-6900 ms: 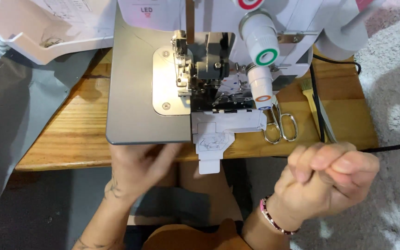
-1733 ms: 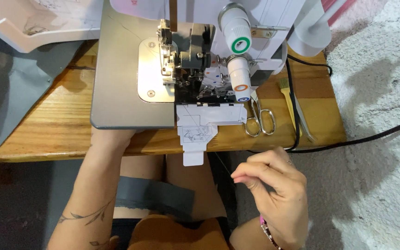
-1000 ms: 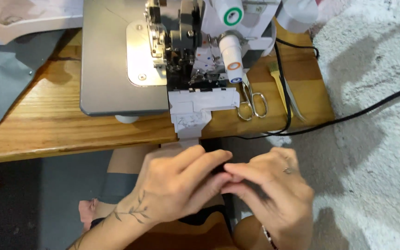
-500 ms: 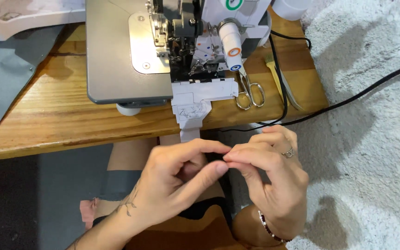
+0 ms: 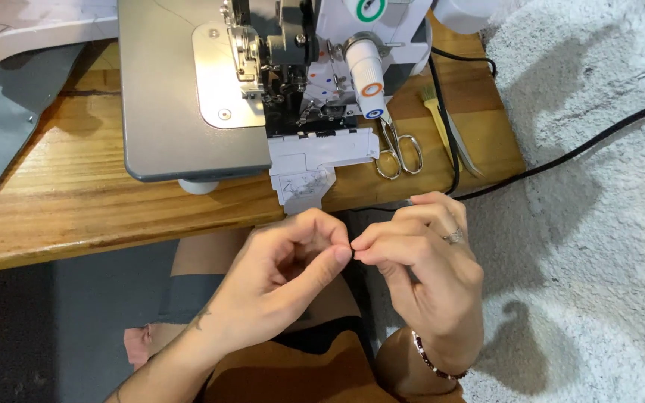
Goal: Performing maintenance and threading on an overlock sewing machine using tweezers and scissors.
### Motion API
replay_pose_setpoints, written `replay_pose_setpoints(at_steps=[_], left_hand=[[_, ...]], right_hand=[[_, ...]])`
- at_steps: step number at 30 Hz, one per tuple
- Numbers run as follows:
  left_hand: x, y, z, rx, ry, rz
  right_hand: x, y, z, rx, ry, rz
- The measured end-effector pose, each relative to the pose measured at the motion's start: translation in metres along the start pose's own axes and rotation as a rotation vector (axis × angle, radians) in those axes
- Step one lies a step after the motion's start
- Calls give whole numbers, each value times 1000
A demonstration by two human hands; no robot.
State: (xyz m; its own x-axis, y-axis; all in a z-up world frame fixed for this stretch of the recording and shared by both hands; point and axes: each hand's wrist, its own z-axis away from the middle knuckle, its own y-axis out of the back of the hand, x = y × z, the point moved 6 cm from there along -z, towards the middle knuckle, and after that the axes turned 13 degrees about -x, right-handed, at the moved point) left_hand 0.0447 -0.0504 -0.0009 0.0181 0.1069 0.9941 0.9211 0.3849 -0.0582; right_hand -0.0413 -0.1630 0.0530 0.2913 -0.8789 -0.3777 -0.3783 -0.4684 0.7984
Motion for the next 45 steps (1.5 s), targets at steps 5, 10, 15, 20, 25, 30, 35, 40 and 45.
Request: replay_pose_setpoints(at_steps=[5,10,15,20,25,30,35,40,45], left_hand=[[-17,11,-3,154,100,146],[-14,18,-4,197,40,157],[-18,18,-7,194,75,214],[-19,16,-11,153,-41,491],[-11,15,-12,90,-153,508],[-9,9,-13,37,-211,695],[-17,6,-11,74,-116,740],[-18,11,-4,142,-88,781],[-11,17,0,136,-136,811]], right_hand=[[47,13,12,189,-258,205],[130,13,45,158,-558,313],[150,12,55,242,-611,234],[139,21,60,378,-629,238],[111,35,62,780,-387,227],[100,30,85,1405,-194,-232],[67,4,41,1003,-375,-616],[54,-19,20,623,-468,-739],[35,-33,16,493,-477,-710]])
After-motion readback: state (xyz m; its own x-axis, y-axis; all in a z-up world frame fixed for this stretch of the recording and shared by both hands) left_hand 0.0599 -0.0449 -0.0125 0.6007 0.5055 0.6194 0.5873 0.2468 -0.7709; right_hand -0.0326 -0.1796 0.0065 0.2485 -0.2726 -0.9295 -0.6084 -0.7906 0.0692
